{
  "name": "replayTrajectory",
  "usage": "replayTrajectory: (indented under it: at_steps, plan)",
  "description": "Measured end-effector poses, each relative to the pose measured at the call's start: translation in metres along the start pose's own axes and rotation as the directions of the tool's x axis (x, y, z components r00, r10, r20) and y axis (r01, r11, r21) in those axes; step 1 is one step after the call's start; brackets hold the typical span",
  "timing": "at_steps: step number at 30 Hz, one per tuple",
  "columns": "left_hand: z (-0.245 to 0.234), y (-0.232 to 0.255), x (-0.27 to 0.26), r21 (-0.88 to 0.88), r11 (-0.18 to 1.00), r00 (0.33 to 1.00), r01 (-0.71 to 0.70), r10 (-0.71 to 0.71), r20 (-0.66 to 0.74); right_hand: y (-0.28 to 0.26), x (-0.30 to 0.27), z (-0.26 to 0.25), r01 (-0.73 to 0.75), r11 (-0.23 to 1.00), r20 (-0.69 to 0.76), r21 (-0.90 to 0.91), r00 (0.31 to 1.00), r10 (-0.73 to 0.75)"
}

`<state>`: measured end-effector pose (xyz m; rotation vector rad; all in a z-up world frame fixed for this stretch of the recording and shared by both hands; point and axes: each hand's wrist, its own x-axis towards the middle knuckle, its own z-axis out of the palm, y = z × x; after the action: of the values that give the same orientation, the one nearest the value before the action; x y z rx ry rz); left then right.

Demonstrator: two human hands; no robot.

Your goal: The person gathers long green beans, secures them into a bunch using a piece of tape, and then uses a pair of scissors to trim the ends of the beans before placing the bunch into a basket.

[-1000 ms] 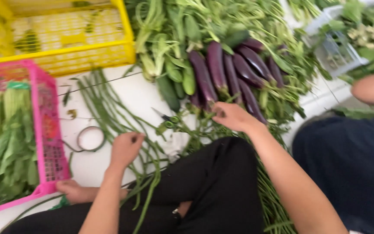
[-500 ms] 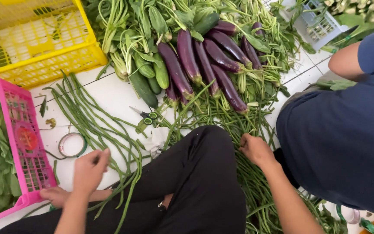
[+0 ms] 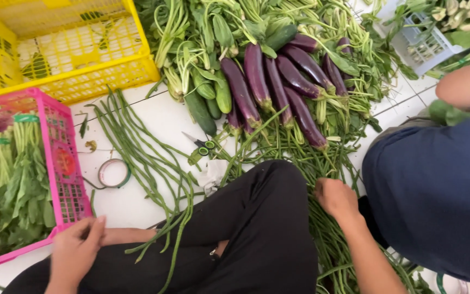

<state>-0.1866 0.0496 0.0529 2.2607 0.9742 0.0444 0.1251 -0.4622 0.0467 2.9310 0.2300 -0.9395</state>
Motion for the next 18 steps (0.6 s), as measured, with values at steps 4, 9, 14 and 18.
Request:
replayTrajectory:
  at_steps: [4, 9, 14, 18]
  plan:
    - [0.018, 0.004, 0.019, -0.086, 0.993, 0.996, -0.077, 0.082, 0.046, -0.034, -0.009, -0.035, 0.067, 0.994, -0.036, 0.082, 0.997, -0.064]
    - [0.023, 0.014, 0.028, 0.101, 0.99, 0.989, -0.095, 0.082, 0.126, -0.08, -0.004, -0.073, 0.196, 0.978, -0.072, 0.071, 0.979, -0.191]
    - [0.02, 0.02, 0.034, 0.061, 0.996, 0.977, -0.059, 0.045, 0.206, -0.134, 0.007, -0.107, 0.215, 0.905, -0.078, 0.367, 0.977, -0.201]
    - [0.008, 0.037, 0.031, -0.045, 0.998, 0.984, 0.041, -0.032, 0.178, -0.185, 0.053, -0.081, 0.314, 0.768, -0.1, 0.559, 0.944, -0.313]
